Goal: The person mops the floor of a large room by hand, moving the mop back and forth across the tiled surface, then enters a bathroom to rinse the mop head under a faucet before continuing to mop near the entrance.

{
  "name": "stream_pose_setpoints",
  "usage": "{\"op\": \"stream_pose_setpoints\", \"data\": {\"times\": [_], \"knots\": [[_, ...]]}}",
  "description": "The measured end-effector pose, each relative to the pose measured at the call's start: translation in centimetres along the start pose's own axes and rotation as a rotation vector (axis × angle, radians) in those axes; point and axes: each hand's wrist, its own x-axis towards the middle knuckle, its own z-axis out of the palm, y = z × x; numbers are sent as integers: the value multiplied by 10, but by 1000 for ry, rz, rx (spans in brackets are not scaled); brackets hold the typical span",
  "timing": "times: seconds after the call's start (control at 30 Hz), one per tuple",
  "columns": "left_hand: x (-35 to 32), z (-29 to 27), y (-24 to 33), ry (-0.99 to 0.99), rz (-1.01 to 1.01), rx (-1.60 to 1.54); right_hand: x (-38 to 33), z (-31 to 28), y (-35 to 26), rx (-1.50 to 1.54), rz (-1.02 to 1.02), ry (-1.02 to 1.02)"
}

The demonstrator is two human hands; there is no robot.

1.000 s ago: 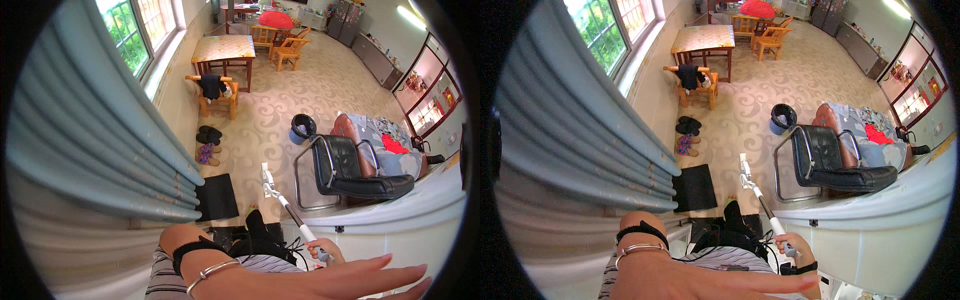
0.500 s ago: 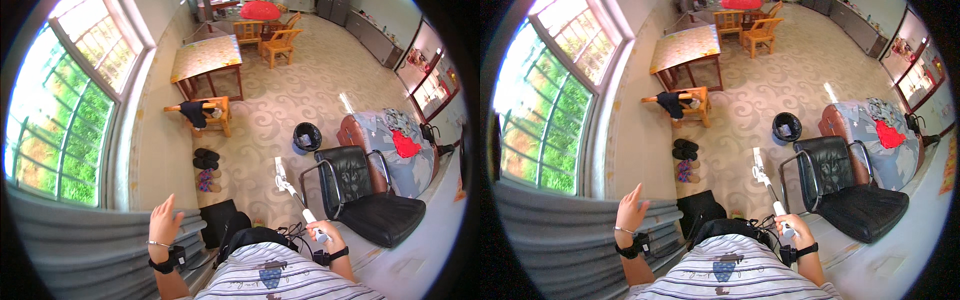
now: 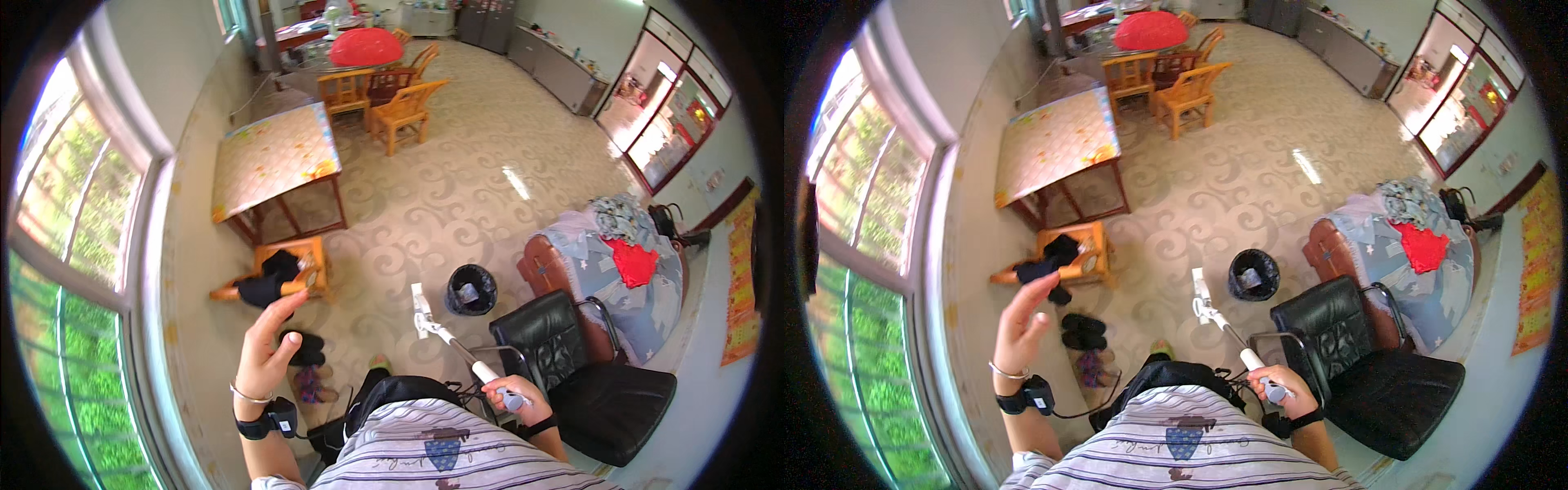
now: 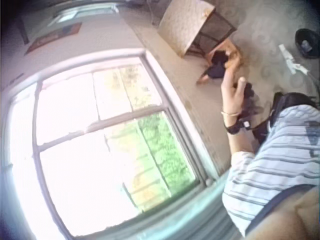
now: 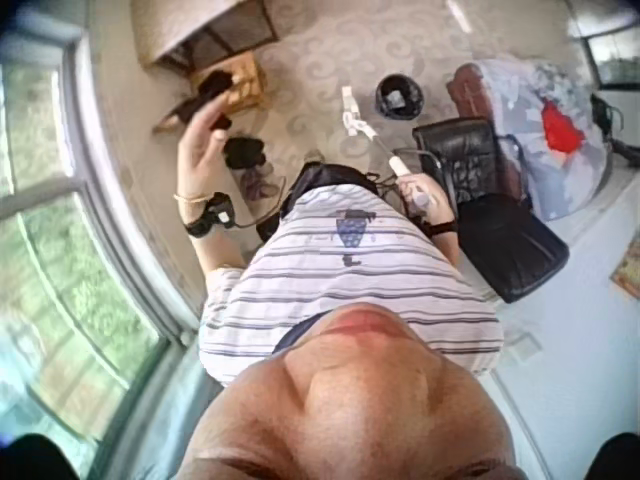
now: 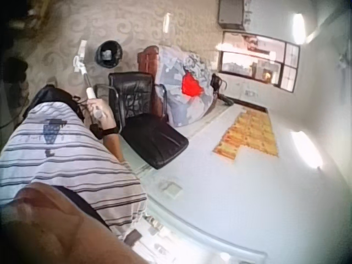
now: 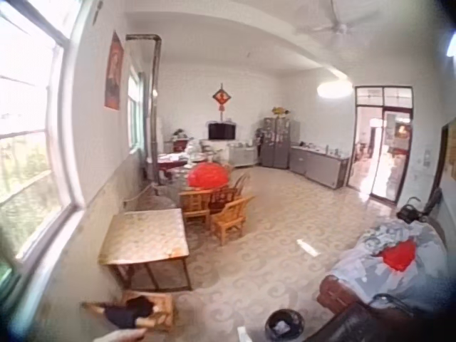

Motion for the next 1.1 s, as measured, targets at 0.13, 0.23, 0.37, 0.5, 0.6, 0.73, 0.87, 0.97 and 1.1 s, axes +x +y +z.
{"op": "stream_pose_setpoints", "data": {"times": [0.13, 0.23, 0.37, 0.5, 0.6, 0.73, 0.87, 0.97, 1.1], "knots": [[138, 26, 73, -347, 630, -942, 21, 25, -61, 45, 39, 27], [215, 46, 96, -795, 818, -1250, 38, 50, -123, 67, 3, 53], [299, 76, 63, -943, 768, -1293, 84, 56, -197, 130, -75, 32], [387, 91, 37, -957, 735, -1305, 143, 52, -277, 77, -130, -13], [454, 99, 21, -947, 722, -1300, 182, 41, -351, 39, -54, 67], [543, 104, -5, -943, 708, -1277, 205, 53, -449, 27, -72, 158], [635, 121, -25, -999, 708, -1301, 248, 16, -511, 217, -28, 96], [710, 137, -37, -1084, 725, -1332, 277, 15, -569, 374, -24, 15], [809, 160, -54, -1239, 762, -1410, 290, 21, -631, 504, -176, 139]]}}
